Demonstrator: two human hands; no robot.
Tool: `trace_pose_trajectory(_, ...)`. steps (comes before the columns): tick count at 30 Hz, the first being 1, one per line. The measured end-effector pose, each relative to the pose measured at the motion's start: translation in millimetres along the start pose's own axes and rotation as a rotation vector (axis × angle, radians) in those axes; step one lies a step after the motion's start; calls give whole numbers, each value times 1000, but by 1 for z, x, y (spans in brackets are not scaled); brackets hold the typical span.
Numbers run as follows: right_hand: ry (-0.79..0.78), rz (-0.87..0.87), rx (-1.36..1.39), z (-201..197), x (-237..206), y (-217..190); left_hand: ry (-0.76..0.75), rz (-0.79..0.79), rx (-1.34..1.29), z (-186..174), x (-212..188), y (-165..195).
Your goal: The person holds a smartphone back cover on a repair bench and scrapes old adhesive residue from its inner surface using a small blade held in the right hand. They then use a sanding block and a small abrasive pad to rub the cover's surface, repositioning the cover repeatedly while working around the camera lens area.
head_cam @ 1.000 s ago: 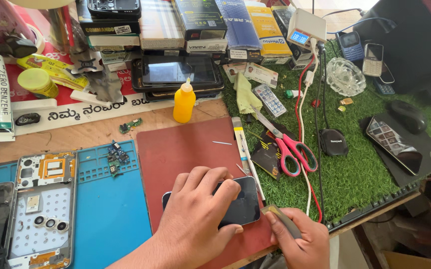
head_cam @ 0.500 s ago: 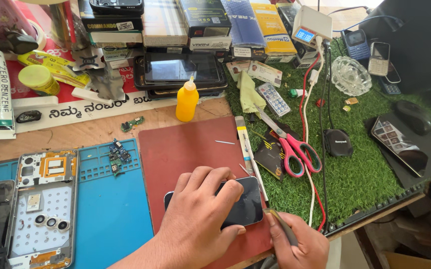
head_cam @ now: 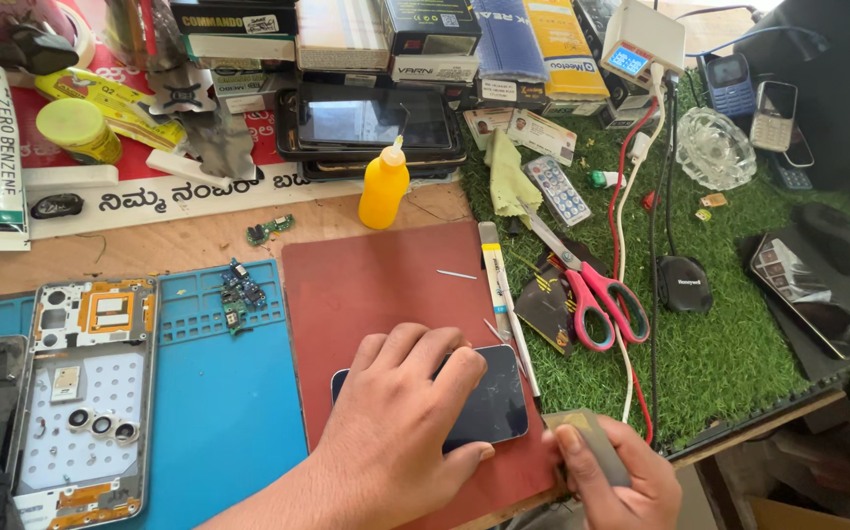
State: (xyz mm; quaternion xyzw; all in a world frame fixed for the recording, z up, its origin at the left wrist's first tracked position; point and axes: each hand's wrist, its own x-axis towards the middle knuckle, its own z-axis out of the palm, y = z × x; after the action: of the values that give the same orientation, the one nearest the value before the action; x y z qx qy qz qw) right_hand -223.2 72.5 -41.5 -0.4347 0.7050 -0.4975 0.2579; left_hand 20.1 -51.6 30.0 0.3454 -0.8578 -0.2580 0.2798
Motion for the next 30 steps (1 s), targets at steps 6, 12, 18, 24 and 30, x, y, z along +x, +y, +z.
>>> trace_pose_trajectory(6,-37,355,319,-10,9,5,35,53,76,-1,-5,-1)
trace_pose_trajectory(12,-179,218,681,-14,5,7,140,200,115,-1,-11,0)
trace_pose_trajectory(18,-278,276,1027,3,-7,11,123,251,-233,6,-18,3)
trace_pose_trajectory(24,-224,255,1045,21,-15,7,109,254,-338,11,-23,3)
trace_pose_trajectory(30,-127,114,509,15,-20,1,95,226,-299,7,-25,6)
